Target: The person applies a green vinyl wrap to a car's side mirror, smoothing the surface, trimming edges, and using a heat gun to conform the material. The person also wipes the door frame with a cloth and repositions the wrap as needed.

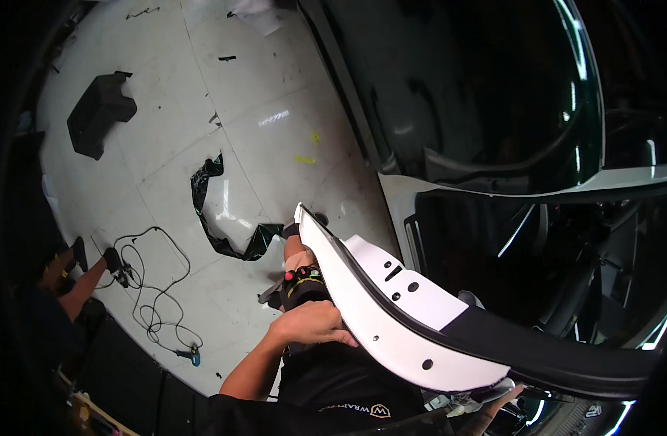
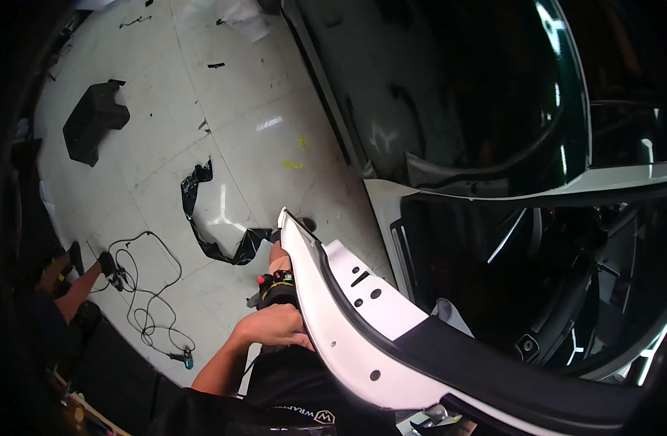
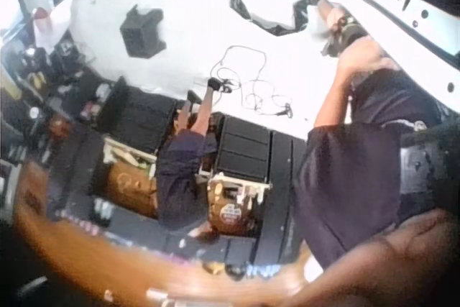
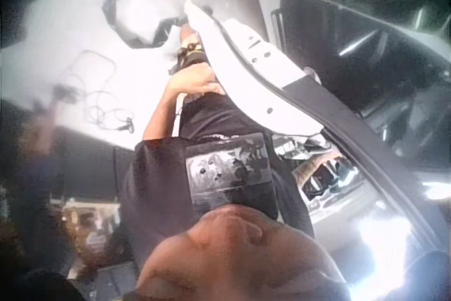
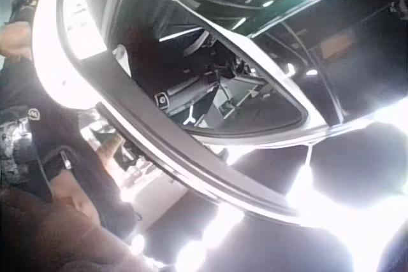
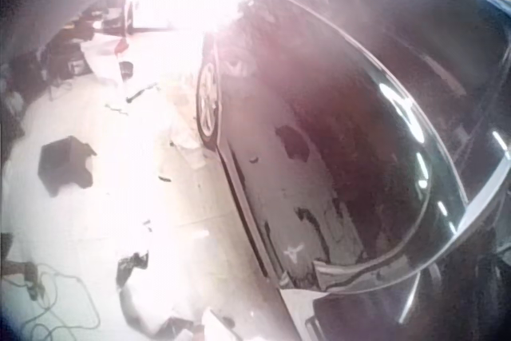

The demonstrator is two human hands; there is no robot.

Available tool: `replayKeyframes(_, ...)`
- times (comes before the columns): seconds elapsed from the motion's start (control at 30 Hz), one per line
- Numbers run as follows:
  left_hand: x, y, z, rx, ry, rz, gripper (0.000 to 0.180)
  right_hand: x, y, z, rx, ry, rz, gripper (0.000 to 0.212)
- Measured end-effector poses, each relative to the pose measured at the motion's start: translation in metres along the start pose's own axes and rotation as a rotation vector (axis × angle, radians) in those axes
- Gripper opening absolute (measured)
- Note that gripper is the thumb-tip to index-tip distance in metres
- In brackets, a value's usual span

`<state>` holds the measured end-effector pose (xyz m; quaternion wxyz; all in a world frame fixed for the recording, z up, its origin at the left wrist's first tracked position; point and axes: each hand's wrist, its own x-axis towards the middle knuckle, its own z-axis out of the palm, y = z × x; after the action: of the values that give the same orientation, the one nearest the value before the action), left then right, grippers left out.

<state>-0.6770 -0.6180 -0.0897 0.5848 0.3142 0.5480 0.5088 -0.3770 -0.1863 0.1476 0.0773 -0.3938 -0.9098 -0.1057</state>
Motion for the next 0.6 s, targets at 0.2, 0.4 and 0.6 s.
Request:
replayKeyframes(0.2, 0.0, 0.006, 0.024, 0.041, 0.265, 0.052, 0.026, -0.004, 0.024, 0.007, 0.228, 0.0, 0.029, 0.029)
replayKeyframes(0.4, 0.033, 0.001, 0.021, 0.275, 0.469, 0.1, 0.018, 0.009, -0.006, 0.028, 0.534, 0.203, 0.071, 0.025)
replayKeyframes(0.6, 0.045, 0.07, 0.021, 0.341, 0.35, 0.053, 0.024, 0.025, -0.036, 0.023, 0.401, 0.428, 0.119, 0.015)
